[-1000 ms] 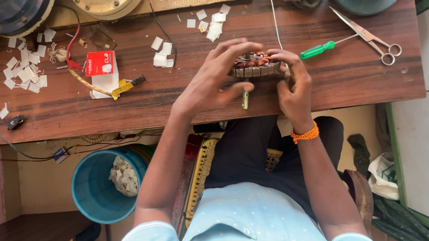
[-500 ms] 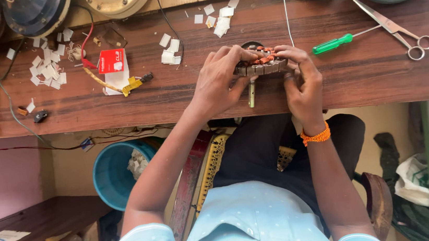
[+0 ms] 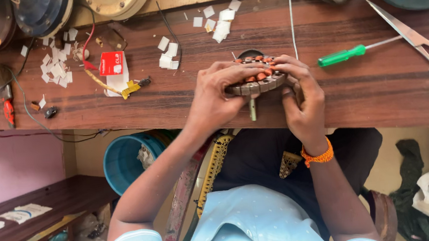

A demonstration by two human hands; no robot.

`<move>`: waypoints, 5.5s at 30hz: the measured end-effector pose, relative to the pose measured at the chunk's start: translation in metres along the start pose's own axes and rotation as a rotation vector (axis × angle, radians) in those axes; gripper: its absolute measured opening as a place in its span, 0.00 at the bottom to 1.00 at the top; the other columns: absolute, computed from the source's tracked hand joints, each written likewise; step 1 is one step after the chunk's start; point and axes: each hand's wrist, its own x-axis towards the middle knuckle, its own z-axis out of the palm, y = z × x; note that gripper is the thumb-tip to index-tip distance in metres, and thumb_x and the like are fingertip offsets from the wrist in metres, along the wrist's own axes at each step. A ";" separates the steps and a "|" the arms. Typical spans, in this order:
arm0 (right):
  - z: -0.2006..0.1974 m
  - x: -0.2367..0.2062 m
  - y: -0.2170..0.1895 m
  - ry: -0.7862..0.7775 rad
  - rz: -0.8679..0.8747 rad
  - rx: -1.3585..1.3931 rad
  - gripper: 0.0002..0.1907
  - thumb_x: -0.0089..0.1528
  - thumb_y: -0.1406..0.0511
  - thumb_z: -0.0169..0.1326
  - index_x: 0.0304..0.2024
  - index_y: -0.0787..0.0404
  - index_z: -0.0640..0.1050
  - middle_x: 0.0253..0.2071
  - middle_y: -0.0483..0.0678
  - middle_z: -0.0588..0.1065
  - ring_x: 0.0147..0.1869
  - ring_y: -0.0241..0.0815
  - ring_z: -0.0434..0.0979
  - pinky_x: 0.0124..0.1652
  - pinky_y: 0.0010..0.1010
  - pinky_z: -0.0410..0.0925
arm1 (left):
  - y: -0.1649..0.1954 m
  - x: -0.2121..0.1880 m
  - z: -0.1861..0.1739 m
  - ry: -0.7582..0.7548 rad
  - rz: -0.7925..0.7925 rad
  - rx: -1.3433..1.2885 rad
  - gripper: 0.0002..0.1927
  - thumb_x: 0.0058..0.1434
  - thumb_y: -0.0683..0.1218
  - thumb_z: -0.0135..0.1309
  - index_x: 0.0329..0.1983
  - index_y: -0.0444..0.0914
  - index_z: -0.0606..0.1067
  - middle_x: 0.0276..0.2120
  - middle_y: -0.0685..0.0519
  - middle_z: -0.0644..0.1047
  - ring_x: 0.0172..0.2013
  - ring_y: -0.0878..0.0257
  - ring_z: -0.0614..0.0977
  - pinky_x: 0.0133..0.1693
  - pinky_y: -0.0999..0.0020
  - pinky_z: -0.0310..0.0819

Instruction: The person sits at a workbench fitting small white insulating wedges into the slots of a motor armature, cutting pieces with scissors and pressing each piece into place by hand, working around the armature slot by slot.

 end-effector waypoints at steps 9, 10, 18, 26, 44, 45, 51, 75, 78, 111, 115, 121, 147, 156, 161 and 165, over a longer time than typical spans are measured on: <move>0.005 0.003 -0.001 0.043 0.031 -0.009 0.24 0.66 0.82 0.41 0.63 0.65 0.70 0.70 0.52 0.68 0.73 0.43 0.69 0.69 0.35 0.66 | -0.011 -0.016 0.011 0.113 0.165 -0.016 0.30 0.55 0.54 0.70 0.61 0.48 0.76 0.55 0.57 0.81 0.56 0.58 0.79 0.59 0.57 0.67; 0.005 0.003 0.000 0.047 0.018 -0.015 0.26 0.65 0.83 0.40 0.64 0.65 0.70 0.70 0.53 0.67 0.75 0.43 0.68 0.72 0.36 0.66 | -0.023 -0.014 0.007 0.134 0.190 -0.251 0.28 0.61 0.55 0.64 0.64 0.49 0.72 0.59 0.58 0.78 0.59 0.60 0.77 0.62 0.59 0.67; 0.008 0.003 -0.003 0.143 -0.019 -0.064 0.22 0.67 0.81 0.41 0.60 0.65 0.72 0.68 0.52 0.71 0.70 0.41 0.72 0.64 0.32 0.70 | -0.117 0.044 -0.022 0.335 -0.107 0.679 0.24 0.70 0.54 0.52 0.65 0.40 0.72 0.64 0.52 0.71 0.63 0.51 0.68 0.59 0.47 0.57; -0.001 -0.012 -0.008 0.265 -0.110 -0.281 0.16 0.67 0.78 0.45 0.53 0.64 0.77 0.60 0.50 0.73 0.60 0.42 0.73 0.60 0.32 0.69 | -0.097 -0.031 0.010 0.282 0.015 0.910 0.20 0.65 0.44 0.53 0.60 0.36 0.78 0.69 0.56 0.69 0.66 0.53 0.66 0.60 0.52 0.58; -0.200 -0.085 0.007 0.298 -0.152 -1.537 0.06 0.70 0.70 0.55 0.49 0.57 0.76 0.54 0.49 0.73 0.61 0.52 0.70 0.62 0.46 0.62 | -0.079 -0.131 0.011 0.402 0.469 0.250 0.10 0.59 0.41 0.64 0.44 0.42 0.83 0.43 0.58 0.84 0.35 0.64 0.78 0.38 0.66 0.73; -0.196 -0.084 0.007 0.307 -0.145 -1.511 0.06 0.70 0.69 0.56 0.49 0.57 0.75 0.54 0.49 0.73 0.61 0.52 0.70 0.62 0.46 0.62 | -0.075 -0.132 0.010 0.440 0.417 0.171 0.10 0.60 0.40 0.64 0.45 0.42 0.83 0.42 0.57 0.84 0.35 0.63 0.79 0.39 0.67 0.74; -0.164 -0.072 -0.011 0.295 0.004 -1.464 0.20 0.68 0.70 0.60 0.62 0.58 0.72 0.45 0.47 0.77 0.52 0.51 0.74 0.58 0.49 0.65 | -0.050 -0.141 0.012 0.452 -0.001 -0.447 0.12 0.63 0.37 0.61 0.50 0.39 0.81 0.38 0.54 0.84 0.36 0.67 0.82 0.37 0.73 0.76; -0.057 -0.187 -0.020 -0.006 0.736 0.081 0.21 0.59 0.69 0.62 0.54 0.66 0.75 0.42 0.48 0.78 0.46 0.38 0.77 0.46 0.29 0.71 | 0.015 -0.109 0.030 0.062 -0.113 -0.864 0.06 0.68 0.40 0.60 0.46 0.33 0.82 0.35 0.55 0.84 0.30 0.74 0.81 0.32 0.78 0.77; -0.037 -0.185 -0.034 -0.197 0.821 0.166 0.36 0.49 0.62 0.71 0.59 0.65 0.74 0.41 0.45 0.76 0.43 0.36 0.75 0.43 0.28 0.70 | 0.015 -0.105 0.039 0.034 -0.131 -0.905 0.07 0.68 0.40 0.59 0.47 0.33 0.82 0.36 0.55 0.83 0.33 0.73 0.82 0.34 0.77 0.79; 0.001 -0.151 -0.062 -0.402 0.826 -0.030 0.38 0.45 0.64 0.72 0.59 0.67 0.79 0.27 0.39 0.72 0.32 0.28 0.71 0.32 0.22 0.64 | 0.023 -0.101 0.029 0.066 -0.263 -0.846 0.07 0.66 0.42 0.59 0.41 0.32 0.82 0.31 0.53 0.84 0.30 0.73 0.83 0.27 0.77 0.79; 0.001 -0.152 -0.061 -0.391 0.833 -0.026 0.36 0.47 0.65 0.72 0.58 0.68 0.80 0.27 0.40 0.72 0.32 0.28 0.71 0.32 0.22 0.64 | 0.024 -0.100 0.023 0.057 -0.263 -0.807 0.08 0.66 0.42 0.59 0.41 0.32 0.82 0.30 0.53 0.84 0.28 0.73 0.83 0.26 0.78 0.79; 0.000 -0.159 -0.055 -0.386 0.820 -0.013 0.23 0.57 0.69 0.63 0.55 0.69 0.81 0.27 0.47 0.80 0.32 0.29 0.76 0.34 0.22 0.68 | 0.023 -0.097 0.018 0.007 -0.305 -0.809 0.08 0.65 0.43 0.60 0.40 0.32 0.83 0.29 0.53 0.83 0.24 0.73 0.81 0.25 0.79 0.76; -0.169 0.127 -0.063 -0.593 -0.266 -1.947 0.13 0.64 0.68 0.56 0.50 0.49 0.83 0.32 0.52 0.79 0.41 0.53 0.82 0.41 0.46 0.73 | -0.019 -0.162 0.051 -0.192 -0.531 -1.049 0.08 0.64 0.45 0.58 0.44 0.36 0.80 0.33 0.52 0.83 0.25 0.66 0.84 0.21 0.78 0.68; -0.055 -0.030 -0.097 -0.368 0.053 -0.748 0.16 0.58 0.70 0.64 0.48 0.63 0.81 0.43 0.51 0.81 0.41 0.38 0.84 0.43 0.29 0.76 | 0.014 -0.131 0.040 -0.163 -0.379 -0.868 0.06 0.68 0.44 0.54 0.42 0.35 0.77 0.31 0.55 0.82 0.27 0.70 0.84 0.25 0.78 0.72; 0.002 -0.108 -0.049 -0.047 0.329 -0.213 0.14 0.60 0.74 0.62 0.48 0.68 0.80 0.42 0.50 0.81 0.45 0.35 0.83 0.46 0.25 0.77 | 0.023 -0.120 0.046 -0.102 -0.203 -0.769 0.02 0.68 0.38 0.54 0.43 0.33 0.75 0.32 0.53 0.81 0.28 0.68 0.83 0.29 0.74 0.76; 0.013 -0.118 -0.039 0.118 0.173 -0.321 0.09 0.61 0.76 0.61 0.44 0.68 0.79 0.39 0.49 0.81 0.44 0.35 0.84 0.44 0.24 0.77 | 0.025 -0.114 0.047 -0.075 -0.044 -0.497 0.03 0.67 0.38 0.56 0.42 0.35 0.75 0.30 0.52 0.80 0.27 0.67 0.84 0.29 0.73 0.76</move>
